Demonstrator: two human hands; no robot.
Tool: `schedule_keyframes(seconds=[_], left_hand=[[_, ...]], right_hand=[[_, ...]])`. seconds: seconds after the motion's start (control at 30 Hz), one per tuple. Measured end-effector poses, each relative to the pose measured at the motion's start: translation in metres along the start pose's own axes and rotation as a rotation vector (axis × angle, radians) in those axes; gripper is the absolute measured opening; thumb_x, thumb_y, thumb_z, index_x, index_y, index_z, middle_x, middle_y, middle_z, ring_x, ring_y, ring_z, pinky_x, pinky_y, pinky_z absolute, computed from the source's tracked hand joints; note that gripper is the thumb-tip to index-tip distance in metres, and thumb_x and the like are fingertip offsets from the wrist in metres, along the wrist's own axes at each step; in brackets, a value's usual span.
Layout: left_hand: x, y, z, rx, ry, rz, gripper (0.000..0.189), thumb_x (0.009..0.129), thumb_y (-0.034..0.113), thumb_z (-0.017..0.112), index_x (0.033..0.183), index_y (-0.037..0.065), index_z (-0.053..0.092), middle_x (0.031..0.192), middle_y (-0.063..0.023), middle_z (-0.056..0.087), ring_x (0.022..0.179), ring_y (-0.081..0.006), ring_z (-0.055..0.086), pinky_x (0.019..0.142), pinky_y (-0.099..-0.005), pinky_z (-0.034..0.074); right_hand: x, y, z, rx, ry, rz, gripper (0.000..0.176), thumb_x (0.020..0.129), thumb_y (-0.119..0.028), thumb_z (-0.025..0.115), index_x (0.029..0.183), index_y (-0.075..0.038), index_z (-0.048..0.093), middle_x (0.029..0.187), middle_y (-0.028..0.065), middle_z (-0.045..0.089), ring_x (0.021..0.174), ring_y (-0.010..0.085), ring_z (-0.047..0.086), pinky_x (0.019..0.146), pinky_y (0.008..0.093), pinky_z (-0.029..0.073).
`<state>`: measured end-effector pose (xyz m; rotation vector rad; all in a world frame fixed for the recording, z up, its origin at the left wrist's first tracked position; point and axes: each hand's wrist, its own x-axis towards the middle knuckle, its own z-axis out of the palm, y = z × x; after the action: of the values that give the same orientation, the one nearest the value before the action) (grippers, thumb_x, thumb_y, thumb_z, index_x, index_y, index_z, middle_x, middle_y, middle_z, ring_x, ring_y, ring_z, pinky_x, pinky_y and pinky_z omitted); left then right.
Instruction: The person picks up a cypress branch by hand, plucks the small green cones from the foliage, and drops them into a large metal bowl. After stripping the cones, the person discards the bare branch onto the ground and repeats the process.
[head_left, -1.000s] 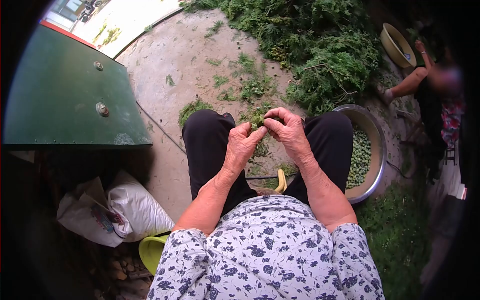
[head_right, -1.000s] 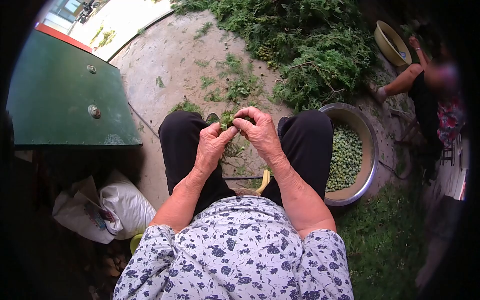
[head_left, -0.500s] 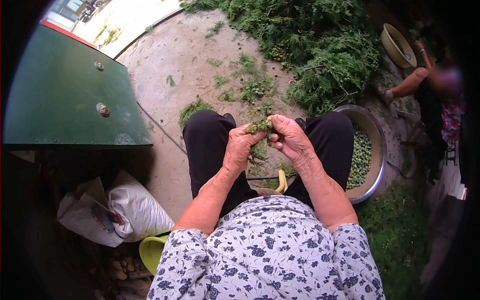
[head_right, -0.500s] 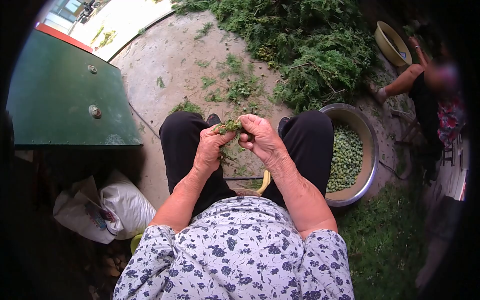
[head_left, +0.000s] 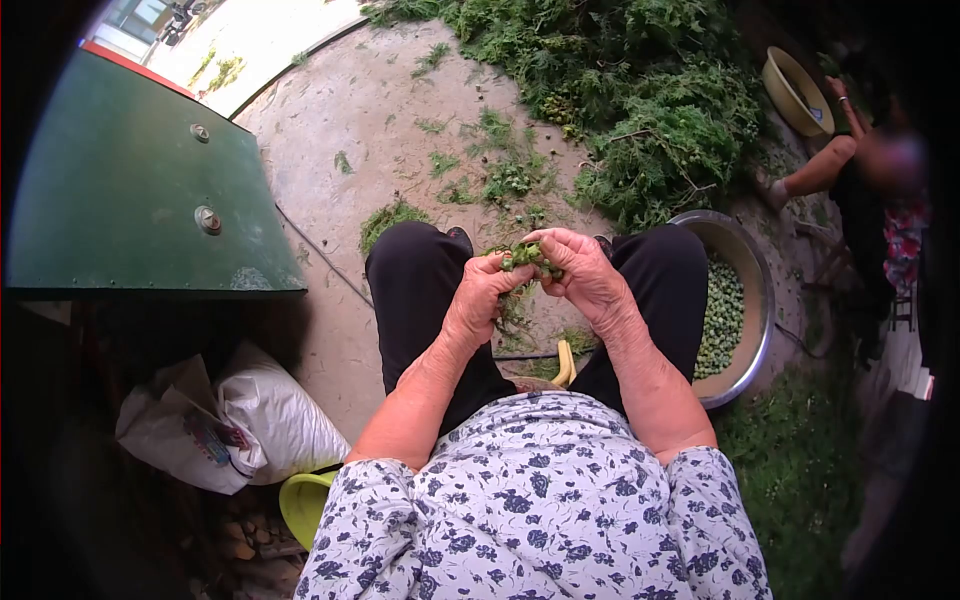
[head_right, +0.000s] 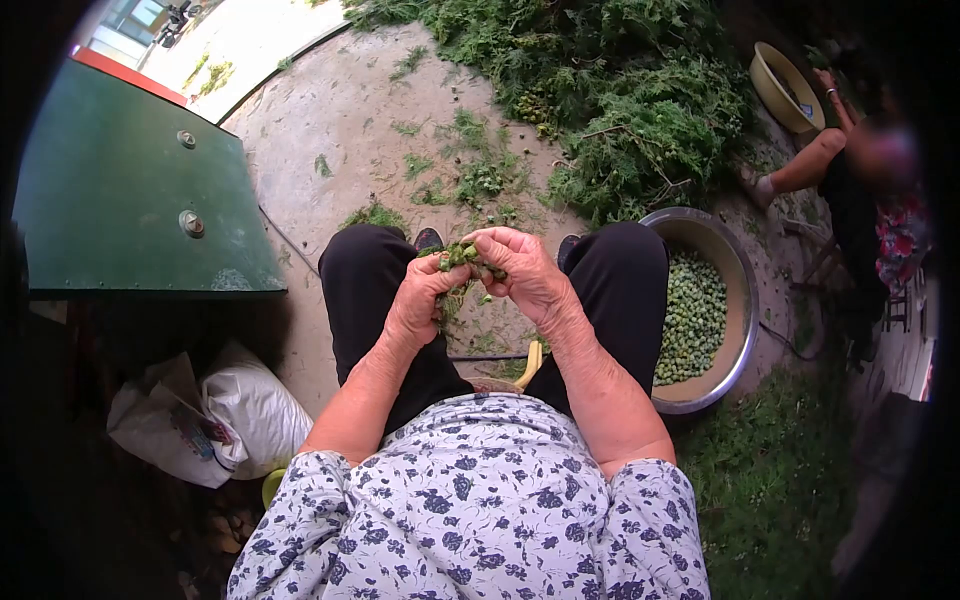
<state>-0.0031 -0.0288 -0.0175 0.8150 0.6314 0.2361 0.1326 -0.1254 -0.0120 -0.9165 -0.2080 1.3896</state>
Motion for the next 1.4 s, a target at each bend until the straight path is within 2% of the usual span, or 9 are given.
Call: schedule_keyframes(seconds=[0.2, 0.27, 0.3, 0.43, 0.7, 1.0, 1.2, 1.27, 1.4], left_hand=[[0.001, -0.002, 0.003, 0.13, 0.067, -0.023, 0.013, 0.078, 0.011, 0.065, 0.088, 0.002, 0.066, 0.076, 0.0015, 0.062, 0.063, -0.0057, 0.052, 0.056, -0.0214, 0.04], [0.007, -0.011, 0.006, 0.165, 0.083, 0.084, 0.013, 0.077, 0.01, 0.066, 0.087, 0.001, 0.066, 0.075, 0.0013, 0.063, 0.063, -0.0059, 0.051, 0.056, -0.0214, 0.039], [0.007, -0.011, 0.006, 0.164, 0.082, 0.084, 0.013, 0.077, 0.01, 0.066, 0.087, 0.001, 0.066, 0.075, 0.0013, 0.063, 0.063, -0.0059, 0.051, 0.056, -0.0214, 0.039], [-0.002, -0.002, 0.009, 0.168, 0.12, 0.016, 0.012, 0.077, 0.01, 0.065, 0.086, 0.001, 0.066, 0.072, 0.0009, 0.062, 0.061, -0.0061, 0.052, 0.055, -0.0224, 0.041], [0.004, -0.008, 0.002, 0.184, 0.213, 0.045, 0.012, 0.079, 0.013, 0.066, 0.077, 0.001, 0.064, 0.064, 0.0033, 0.058, 0.054, -0.0036, 0.047, 0.049, -0.0213, 0.038], [0.005, -0.008, -0.001, 0.633, 0.176, 0.103, 0.018, 0.081, 0.016, 0.064, 0.073, 0.0, 0.064, 0.061, 0.0052, 0.055, 0.055, -0.0021, 0.042, 0.049, -0.0224, 0.034], [0.003, 0.003, 0.002, 0.553, 0.007, 0.234, 0.02, 0.08, 0.019, 0.065, 0.074, 0.0, 0.064, 0.06, 0.0028, 0.054, 0.053, -0.0034, 0.039, 0.047, -0.023, 0.031], [0.003, 0.005, 0.001, 0.337, 0.054, -0.018, 0.015, 0.079, 0.017, 0.066, 0.077, 0.001, 0.066, 0.065, 0.0016, 0.06, 0.053, -0.0033, 0.042, 0.046, -0.0219, 0.031], [0.004, 0.001, -0.002, 0.205, 0.032, -0.078, 0.013, 0.078, 0.016, 0.067, 0.08, 0.003, 0.066, 0.066, 0.0024, 0.06, 0.051, -0.003, 0.041, 0.043, -0.0209, 0.028]], right_hand=[[0.007, 0.02, -0.006, -0.16, 0.106, -0.126, 0.019, 0.082, -0.017, 0.065, 0.092, -0.002, 0.062, 0.074, -0.0022, 0.057, 0.056, 0.0024, 0.047, 0.045, 0.0159, 0.033], [0.013, 0.033, 0.0, -0.596, 0.387, -0.572, 0.009, 0.081, -0.009, 0.064, 0.085, -0.001, 0.063, 0.065, -0.0018, 0.055, 0.051, 0.0031, 0.045, 0.043, 0.0169, 0.033], [0.013, 0.032, 0.002, -0.597, 0.387, -0.572, 0.009, 0.081, -0.009, 0.064, 0.085, -0.001, 0.063, 0.065, -0.0018, 0.055, 0.051, 0.0031, 0.045, 0.043, 0.0169, 0.033], [0.018, 0.016, -0.014, 0.111, 0.499, -0.28, 0.011, 0.082, -0.008, 0.062, 0.088, 0.0, 0.056, 0.071, 0.0005, 0.055, 0.052, 0.0056, 0.048, 0.04, 0.0183, 0.034], [0.003, 0.009, -0.002, 0.02, 0.171, -0.075, 0.016, 0.081, -0.009, 0.062, 0.094, -0.003, 0.054, 0.07, 0.0009, 0.055, 0.053, 0.0073, 0.05, 0.042, 0.0196, 0.035], [0.008, 0.021, 0.001, -0.385, 0.22, -0.145, 0.017, 0.082, -0.015, 0.064, 0.091, -0.002, 0.056, 0.066, -0.0019, 0.055, 0.049, 0.0017, 0.044, 0.038, 0.0153, 0.03], [0.006, 0.021, -0.008, 0.084, 0.099, 0.092, 0.017, 0.087, -0.018, 0.059, 0.08, -0.004, 0.053, 0.065, -0.0015, 0.051, 0.048, 0.0033, 0.044, 0.037, 0.016, 0.031], [0.006, 0.022, -0.012, 0.18, 0.053, 0.122, 0.017, 0.088, -0.019, 0.058, 0.082, -0.003, 0.053, 0.065, -0.0007, 0.049, 0.048, 0.0038, 0.043, 0.036, 0.0157, 0.03], [0.003, 0.017, -0.008, 0.33, 0.071, 0.162, 0.018, 0.089, -0.019, 0.056, 0.083, -0.003, 0.052, 0.064, -0.0005, 0.047, 0.048, 0.0049, 0.043, 0.036, 0.0167, 0.032]])
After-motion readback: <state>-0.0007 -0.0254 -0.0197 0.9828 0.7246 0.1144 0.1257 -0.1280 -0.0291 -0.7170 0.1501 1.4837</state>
